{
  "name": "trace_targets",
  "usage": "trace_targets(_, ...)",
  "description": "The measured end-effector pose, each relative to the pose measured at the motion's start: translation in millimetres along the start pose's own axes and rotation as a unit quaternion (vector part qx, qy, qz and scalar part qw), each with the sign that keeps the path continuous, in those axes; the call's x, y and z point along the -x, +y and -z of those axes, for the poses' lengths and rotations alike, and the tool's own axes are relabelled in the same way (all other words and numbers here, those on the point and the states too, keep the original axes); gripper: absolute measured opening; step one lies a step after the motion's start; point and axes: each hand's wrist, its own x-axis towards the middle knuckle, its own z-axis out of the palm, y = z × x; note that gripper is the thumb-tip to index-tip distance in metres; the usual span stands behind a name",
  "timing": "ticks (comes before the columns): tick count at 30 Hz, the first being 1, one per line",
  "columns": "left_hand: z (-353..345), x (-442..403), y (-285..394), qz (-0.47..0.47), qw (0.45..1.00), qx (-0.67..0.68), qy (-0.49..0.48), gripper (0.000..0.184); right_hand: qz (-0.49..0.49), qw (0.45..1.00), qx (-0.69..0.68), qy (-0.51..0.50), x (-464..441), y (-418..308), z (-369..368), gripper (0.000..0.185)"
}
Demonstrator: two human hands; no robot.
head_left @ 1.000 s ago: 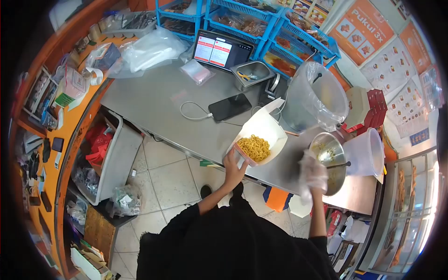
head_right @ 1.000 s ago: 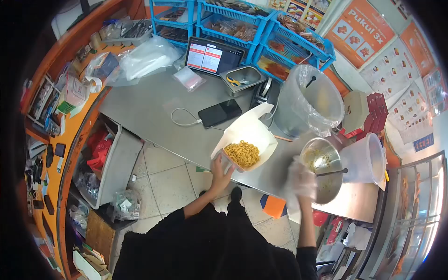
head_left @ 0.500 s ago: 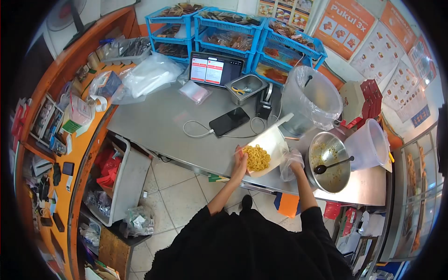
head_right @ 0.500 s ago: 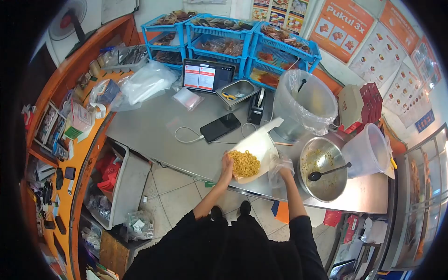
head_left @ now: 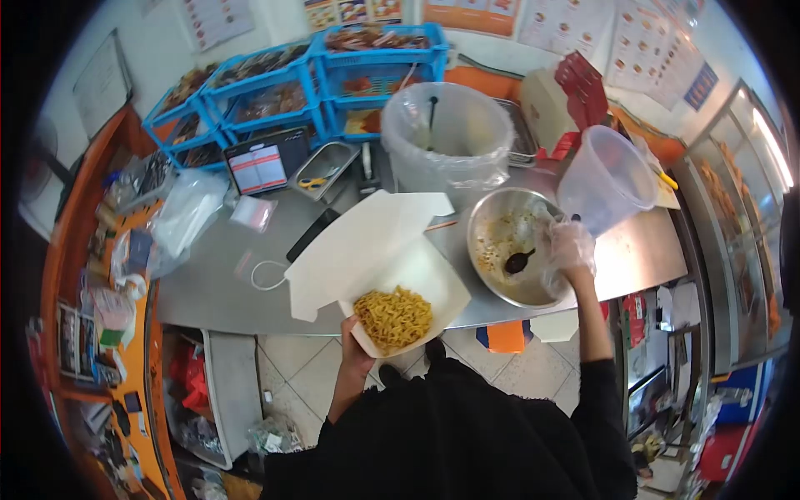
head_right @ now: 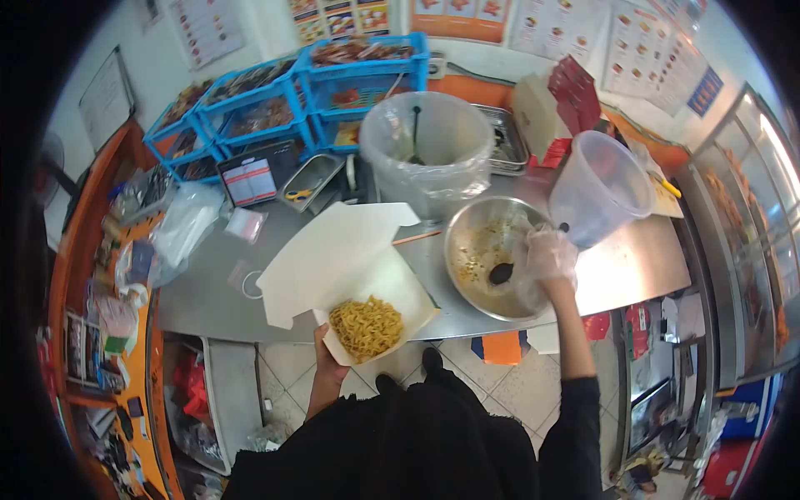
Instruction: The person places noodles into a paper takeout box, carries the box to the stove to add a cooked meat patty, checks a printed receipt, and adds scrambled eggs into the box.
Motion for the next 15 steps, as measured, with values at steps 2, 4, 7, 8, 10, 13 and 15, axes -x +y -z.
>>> trace_targets(2,-8.6,-5.7,-3.0,-0.011,1.0,-0.016,-0.009,0.054,-0.067,0.997,-0.041,-0.002,-11.5,24.1,-1.8,0.032)
trace_targets(4,-22.5,-8.8,-4.3,-0.029,0.998,-0.042,-0.025,0.056,0.02,0.985,0.171,0.015,-31.1,53.2,-42.7,0.029)
trace_targets(7,-26.3,-21.8,-10.7,-0.023,0.999,-0.03,-0.019,0.056,0.049,0.983,0.164,0.065,-45.0,75.6,-79.3,0.026)
trace_targets(8,-28.4,-23.0,-12.1,-0.022,0.999,-0.038,-0.017,0.057,0.057,0.982,0.161,0.08,-45.7,80.6,-83.4,0.026)
trace_targets(10,-39.0,-22.5,-14.0,-0.024,0.998,-0.051,-0.018,0.057,0.092,0.985,0.111,0.09,-36.8,84.5,-80.1,0.022)
trace_targets(13,-52.2,-21.7,-15.5,0.0,0.998,-0.055,-0.036,0.058,0.087,0.973,0.176,0.12,11.2,69.3,-33.2,0.016)
trace_targets(15,-54.1,-19.2,-21.3,0.001,0.995,-0.078,-0.058,0.061,0.006,0.987,0.157,0.043,51.9,58.7,7.0,0.014)
